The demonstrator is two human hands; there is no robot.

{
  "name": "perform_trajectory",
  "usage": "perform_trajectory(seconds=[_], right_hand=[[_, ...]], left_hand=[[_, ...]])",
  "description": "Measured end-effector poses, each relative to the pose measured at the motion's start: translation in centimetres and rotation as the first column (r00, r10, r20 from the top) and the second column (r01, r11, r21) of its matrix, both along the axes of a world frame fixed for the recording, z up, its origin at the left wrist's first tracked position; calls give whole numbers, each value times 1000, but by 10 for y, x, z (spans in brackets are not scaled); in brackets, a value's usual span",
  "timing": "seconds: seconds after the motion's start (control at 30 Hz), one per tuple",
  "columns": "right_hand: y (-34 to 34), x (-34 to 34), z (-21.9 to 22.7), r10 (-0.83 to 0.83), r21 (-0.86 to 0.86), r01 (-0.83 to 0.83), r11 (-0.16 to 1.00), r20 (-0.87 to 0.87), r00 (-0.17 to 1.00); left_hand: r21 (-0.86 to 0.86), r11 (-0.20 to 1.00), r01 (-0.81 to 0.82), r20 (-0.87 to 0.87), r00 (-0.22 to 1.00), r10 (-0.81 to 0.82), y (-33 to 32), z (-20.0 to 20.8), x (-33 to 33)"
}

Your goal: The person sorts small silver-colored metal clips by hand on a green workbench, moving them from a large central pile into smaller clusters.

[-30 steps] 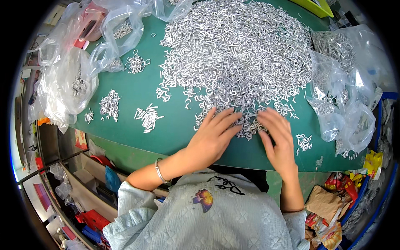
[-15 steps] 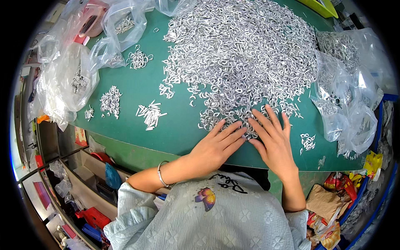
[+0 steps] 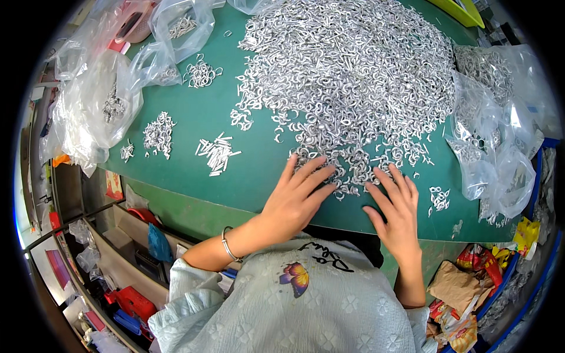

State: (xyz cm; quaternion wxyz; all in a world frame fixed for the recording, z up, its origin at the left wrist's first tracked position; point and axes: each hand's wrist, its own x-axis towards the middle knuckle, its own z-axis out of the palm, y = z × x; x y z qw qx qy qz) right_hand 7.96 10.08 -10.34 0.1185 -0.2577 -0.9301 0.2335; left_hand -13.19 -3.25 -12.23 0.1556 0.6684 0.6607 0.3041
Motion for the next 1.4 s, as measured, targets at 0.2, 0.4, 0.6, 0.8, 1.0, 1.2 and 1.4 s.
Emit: perform_trajectory(seconds=[0.2,0.4,0.6,0.8,1.0,1.2,1.4], right_hand=[[2,-4,1,15,17,-14,1000,-68,998],[8,-13,-5,15,101,-17,995,18,1000],[19,-44,-5,-46,-42,39,998,-161,986],[21,-70,-4,19,84,-29,996,107,994],[20,-40,9,105,-15,-104,994,190,976],[8,-42,12,170,-48,-164,985,221,960],[-2,-24,5,116,-15,-115,993,235,965]], left_hand=[[66,998,-19,43,999,16,4,-3,0],[30,996,82,80,993,-84,-2,-8,3],[-22,990,-141,-73,988,139,22,-2,-7],[-60,996,66,-80,994,-71,17,2,3],[45,993,109,80,990,-112,2,-3,-11],[-23,995,93,29,995,-93,-5,0,4],[23,996,90,52,995,-91,-19,-7,0]])
